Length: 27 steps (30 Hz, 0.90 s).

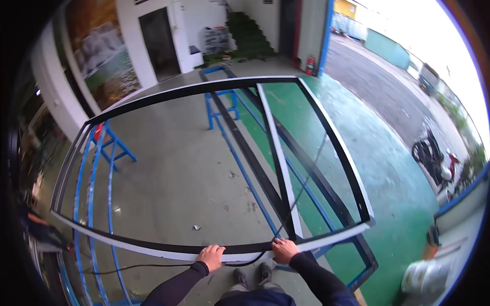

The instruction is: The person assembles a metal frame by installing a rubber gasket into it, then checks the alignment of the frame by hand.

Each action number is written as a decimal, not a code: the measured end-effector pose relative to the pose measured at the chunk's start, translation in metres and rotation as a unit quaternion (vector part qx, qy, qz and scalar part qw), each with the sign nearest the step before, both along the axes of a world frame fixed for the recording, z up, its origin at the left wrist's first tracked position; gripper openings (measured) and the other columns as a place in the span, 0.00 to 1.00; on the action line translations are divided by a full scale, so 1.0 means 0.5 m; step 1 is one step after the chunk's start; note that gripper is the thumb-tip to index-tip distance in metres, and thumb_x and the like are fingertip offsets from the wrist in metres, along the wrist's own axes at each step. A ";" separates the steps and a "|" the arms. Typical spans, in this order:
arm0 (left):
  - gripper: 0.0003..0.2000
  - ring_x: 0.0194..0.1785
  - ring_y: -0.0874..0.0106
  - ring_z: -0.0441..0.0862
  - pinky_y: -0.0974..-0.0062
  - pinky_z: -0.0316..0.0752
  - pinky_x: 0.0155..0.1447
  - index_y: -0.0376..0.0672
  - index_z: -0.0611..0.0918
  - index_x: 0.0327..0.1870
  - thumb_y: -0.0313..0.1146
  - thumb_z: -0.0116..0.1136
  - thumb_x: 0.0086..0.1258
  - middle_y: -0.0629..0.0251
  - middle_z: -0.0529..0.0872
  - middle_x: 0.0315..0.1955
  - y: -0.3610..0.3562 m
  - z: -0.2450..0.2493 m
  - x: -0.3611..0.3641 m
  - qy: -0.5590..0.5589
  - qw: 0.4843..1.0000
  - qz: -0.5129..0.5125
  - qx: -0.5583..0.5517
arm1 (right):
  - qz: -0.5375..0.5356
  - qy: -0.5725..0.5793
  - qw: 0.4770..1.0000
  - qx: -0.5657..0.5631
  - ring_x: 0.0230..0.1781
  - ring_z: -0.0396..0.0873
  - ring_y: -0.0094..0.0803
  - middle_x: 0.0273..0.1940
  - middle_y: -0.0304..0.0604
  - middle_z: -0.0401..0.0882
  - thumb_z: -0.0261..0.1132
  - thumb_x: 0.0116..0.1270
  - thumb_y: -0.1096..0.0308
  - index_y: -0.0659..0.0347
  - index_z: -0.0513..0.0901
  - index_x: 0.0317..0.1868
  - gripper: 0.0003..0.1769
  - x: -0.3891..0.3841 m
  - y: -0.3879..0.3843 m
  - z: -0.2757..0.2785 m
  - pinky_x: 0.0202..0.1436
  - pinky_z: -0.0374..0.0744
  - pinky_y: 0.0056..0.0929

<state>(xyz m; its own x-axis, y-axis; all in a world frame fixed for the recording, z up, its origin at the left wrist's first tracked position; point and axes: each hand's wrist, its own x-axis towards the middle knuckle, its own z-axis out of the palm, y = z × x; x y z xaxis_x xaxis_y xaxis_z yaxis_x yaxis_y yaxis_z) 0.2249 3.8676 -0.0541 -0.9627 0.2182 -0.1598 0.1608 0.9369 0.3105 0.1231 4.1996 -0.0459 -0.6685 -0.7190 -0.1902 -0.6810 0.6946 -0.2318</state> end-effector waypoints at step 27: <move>0.11 0.32 0.62 0.84 0.63 0.76 0.37 0.35 0.82 0.38 0.35 0.58 0.74 0.56 0.86 0.32 0.842 -0.006 -0.058 0.155 0.959 0.042 0.233 | -0.934 -0.081 0.238 -0.253 0.45 0.83 0.46 0.44 0.58 0.84 0.71 0.60 0.61 0.73 0.78 0.49 0.25 1.392 0.806 -0.411 0.51 0.80 0.42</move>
<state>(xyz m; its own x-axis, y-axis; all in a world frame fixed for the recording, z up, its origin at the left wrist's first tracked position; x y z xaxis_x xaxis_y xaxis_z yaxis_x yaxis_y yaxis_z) 0.1958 4.2885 -0.0570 -0.9652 0.1167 0.2339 0.2443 0.7214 0.6480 0.8192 4.6026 -0.2514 0.0752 0.8461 -0.5277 0.7541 -0.3945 -0.5251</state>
